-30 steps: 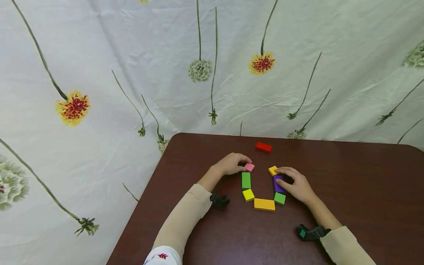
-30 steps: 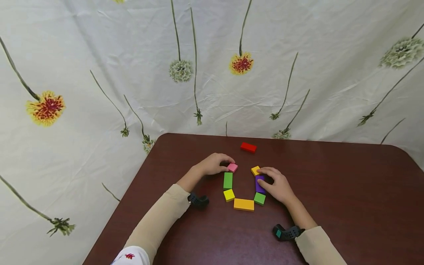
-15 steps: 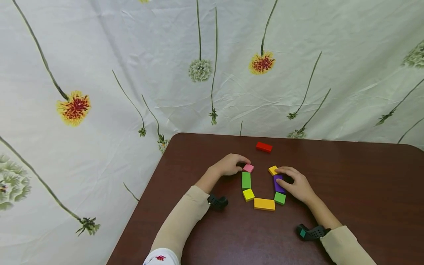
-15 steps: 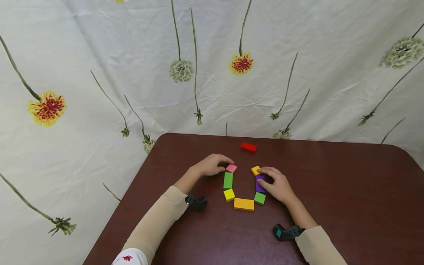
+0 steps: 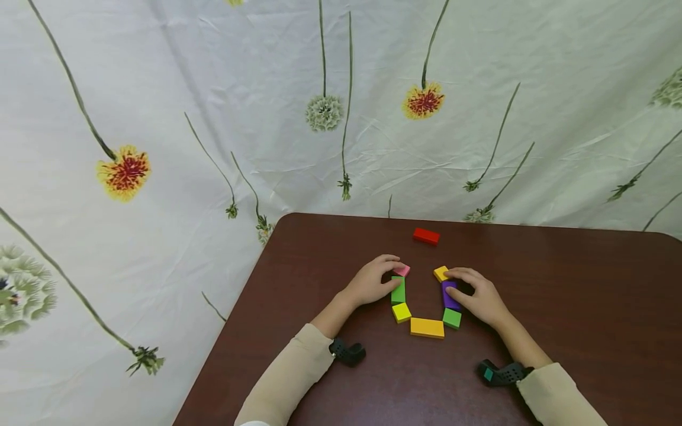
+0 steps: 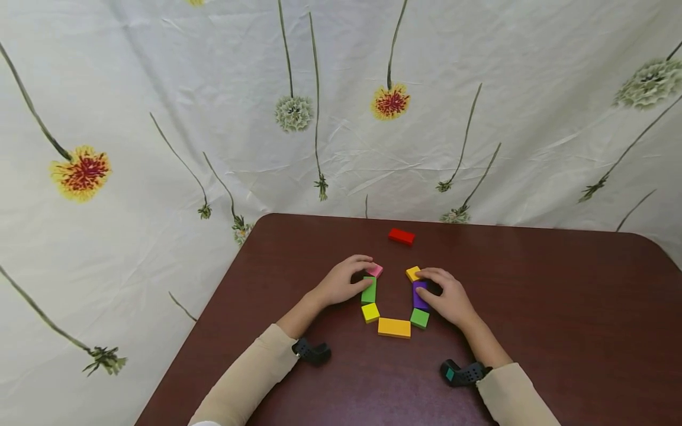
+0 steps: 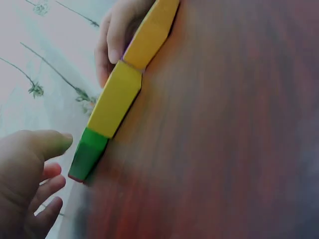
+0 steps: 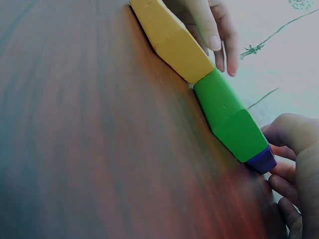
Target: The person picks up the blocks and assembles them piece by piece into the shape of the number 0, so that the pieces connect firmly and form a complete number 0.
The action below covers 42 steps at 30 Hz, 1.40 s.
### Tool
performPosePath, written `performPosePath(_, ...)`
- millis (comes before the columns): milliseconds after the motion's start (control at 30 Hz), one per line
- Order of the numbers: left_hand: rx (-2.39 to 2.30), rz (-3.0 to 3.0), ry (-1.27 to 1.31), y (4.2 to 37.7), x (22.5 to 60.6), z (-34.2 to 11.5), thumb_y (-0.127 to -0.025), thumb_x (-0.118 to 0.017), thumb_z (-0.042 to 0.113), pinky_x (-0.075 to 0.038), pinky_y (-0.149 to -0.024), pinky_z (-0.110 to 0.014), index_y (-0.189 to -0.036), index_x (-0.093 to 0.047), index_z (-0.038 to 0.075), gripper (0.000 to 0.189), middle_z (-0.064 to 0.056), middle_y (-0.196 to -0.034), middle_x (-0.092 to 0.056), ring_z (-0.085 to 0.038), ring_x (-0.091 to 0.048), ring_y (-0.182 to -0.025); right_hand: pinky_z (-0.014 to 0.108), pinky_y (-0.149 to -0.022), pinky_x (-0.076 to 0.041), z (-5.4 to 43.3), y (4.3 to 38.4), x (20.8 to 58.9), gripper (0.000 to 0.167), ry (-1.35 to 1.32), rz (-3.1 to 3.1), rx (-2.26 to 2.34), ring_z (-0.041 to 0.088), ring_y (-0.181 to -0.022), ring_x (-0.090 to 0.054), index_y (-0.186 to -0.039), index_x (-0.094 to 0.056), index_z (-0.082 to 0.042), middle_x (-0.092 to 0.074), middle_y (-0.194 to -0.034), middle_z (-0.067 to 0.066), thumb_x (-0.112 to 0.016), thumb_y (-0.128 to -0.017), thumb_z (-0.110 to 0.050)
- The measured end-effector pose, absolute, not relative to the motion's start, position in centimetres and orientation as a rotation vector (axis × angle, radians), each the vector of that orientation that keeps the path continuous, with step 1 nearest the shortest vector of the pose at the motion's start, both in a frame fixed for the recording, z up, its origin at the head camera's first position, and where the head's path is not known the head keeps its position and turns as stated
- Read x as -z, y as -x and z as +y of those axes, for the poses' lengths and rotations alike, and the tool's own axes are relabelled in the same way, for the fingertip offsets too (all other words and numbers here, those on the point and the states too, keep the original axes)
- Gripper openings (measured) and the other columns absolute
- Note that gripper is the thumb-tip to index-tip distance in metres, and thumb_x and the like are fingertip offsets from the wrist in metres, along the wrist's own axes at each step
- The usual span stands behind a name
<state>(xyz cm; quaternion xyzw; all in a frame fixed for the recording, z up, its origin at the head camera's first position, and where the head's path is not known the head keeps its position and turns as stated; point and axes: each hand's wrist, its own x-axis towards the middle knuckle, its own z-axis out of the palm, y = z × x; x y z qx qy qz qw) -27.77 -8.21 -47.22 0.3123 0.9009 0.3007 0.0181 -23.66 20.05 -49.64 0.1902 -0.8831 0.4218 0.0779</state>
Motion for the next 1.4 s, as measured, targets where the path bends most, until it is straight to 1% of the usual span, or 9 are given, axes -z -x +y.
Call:
performPosePath(167,-0.967,2.801,-0.906,27.1,47.7,-8.5,-0.097,-0.062,0.024,-0.039,-0.106,-0.039,-0.131,-0.061,0.009,0.037,-0.009,-0.140,-0.049,-0.024,-0.048,-0.128,0.062,-0.099,-0.036,19.9,23.7,49.6,0.034,-0.573,-2.645,-1.263,0.041,-0.120,-0.049,-0.122,-0.066,-0.003,-0.057,-0.128,0.020,-0.070,-0.090,-0.012)
performPosePath(400,-0.981,2.803,-0.923,27.1,48.3,-8.9,-0.098,-0.061,0.025,-0.040,-0.105,-0.034,-0.131,-0.059,0.010,0.037,-0.006,-0.134,-0.054,-0.021,-0.051,-0.124,0.063,-0.099,-0.036,19.7,23.8,49.7,0.034,-0.575,-2.651,-1.256,0.042,-0.120,-0.049,-0.122,-0.066,-0.003,-0.057,-0.128,0.020,-0.069,-0.090,-0.013)
performPosePath(533,-1.014,2.796,-0.922,27.2,48.5,-9.2,-0.097,-0.061,0.025,-0.039,-0.105,-0.035,-0.131,-0.059,0.010,0.037,-0.006,-0.134,-0.054,-0.021,-0.050,-0.124,0.062,-0.099,-0.035,19.5,23.9,49.7,0.034,-0.582,-2.646,-1.268,0.042,-0.121,-0.049,-0.123,-0.065,-0.002,-0.056,-0.129,0.020,-0.069,-0.090,-0.012)
performPosePath(700,-1.044,2.794,-0.911,27.2,48.7,-9.4,-0.098,-0.060,0.026,-0.038,-0.106,-0.036,-0.132,-0.058,0.011,0.037,-0.006,-0.136,-0.053,-0.021,-0.049,-0.125,0.059,-0.101,-0.036,19.3,24.2,49.3,0.039,-0.526,-2.633,-1.359,0.038,-0.120,-0.050,-0.128,-0.061,-0.001,-0.057,-0.129,0.019,-0.068,-0.092,-0.015)
performPosePath(800,-1.049,2.798,-0.903,27.2,48.8,-9.5,-0.098,-0.059,0.028,-0.038,-0.106,-0.035,-0.133,-0.058,0.012,0.038,-0.006,-0.137,-0.052,-0.021,-0.049,-0.125,0.057,-0.100,-0.038,19.3,24.6,48.8,0.041,-0.477,-2.618,-1.458,0.039,-0.118,-0.051,-0.132,-0.057,0.001,-0.056,-0.128,0.021,-0.065,-0.095,-0.016)
performPosePath(900,-1.058,2.801,-0.899,27.2,48.9,-9.5,-0.098,-0.059,0.027,-0.038,-0.106,-0.035,-0.133,-0.058,0.012,0.038,-0.005,-0.137,-0.052,-0.021,-0.049,-0.126,0.056,-0.097,-0.041,19.3,25.4,48.0,0.043,-0.440,-2.624,-1.515,0.040,-0.118,-0.052,-0.133,-0.055,0.003,-0.055,-0.129,0.024,-0.063,-0.097,-0.018)
performPosePath(1000,-1.054,2.800,-0.899,27.2,48.9,-9.6,-0.098,-0.060,0.027,-0.038,-0.106,-0.035,-0.133,-0.058,0.012,0.038,-0.006,-0.137,-0.052,-0.021,-0.049,-0.126,0.055,-0.097,-0.042,18.8,26.5,47.0,0.045,-0.420,-2.641,-1.521,0.041,-0.119,-0.051,-0.134,-0.053,0.005,-0.053,-0.130,0.026,-0.062,-0.097,-0.018)
performPosePath(1233,-1.062,2.798,-0.946,27.1,49.0,-9.2,-0.098,-0.060,0.027,-0.039,-0.105,-0.034,-0.131,-0.059,0.011,0.037,-0.007,-0.134,-0.054,-0.021,-0.050,-0.124,0.055,-0.097,-0.043,17.3,29.7,45.4,0.046,-0.371,-2.737,-1.411,0.042,-0.119,-0.050,-0.134,-0.052,0.003,-0.053,-0.130,0.026,-0.062,-0.097,-0.020)
performPosePath(1400,-1.067,2.806,-0.995,26.9,49.1,-8.7,-0.098,-0.059,0.027,-0.040,-0.105,-0.034,-0.130,-0.059,0.008,0.037,-0.008,-0.132,-0.055,-0.021,-0.051,-0.122,0.058,-0.099,-0.040,16.1,31.5,45.1,0.047,-0.340,-2.835,-1.302,0.045,-0.124,-0.045,-0.136,-0.051,0.003,-0.046,-0.138,0.027,-0.061,-0.096,-0.020)
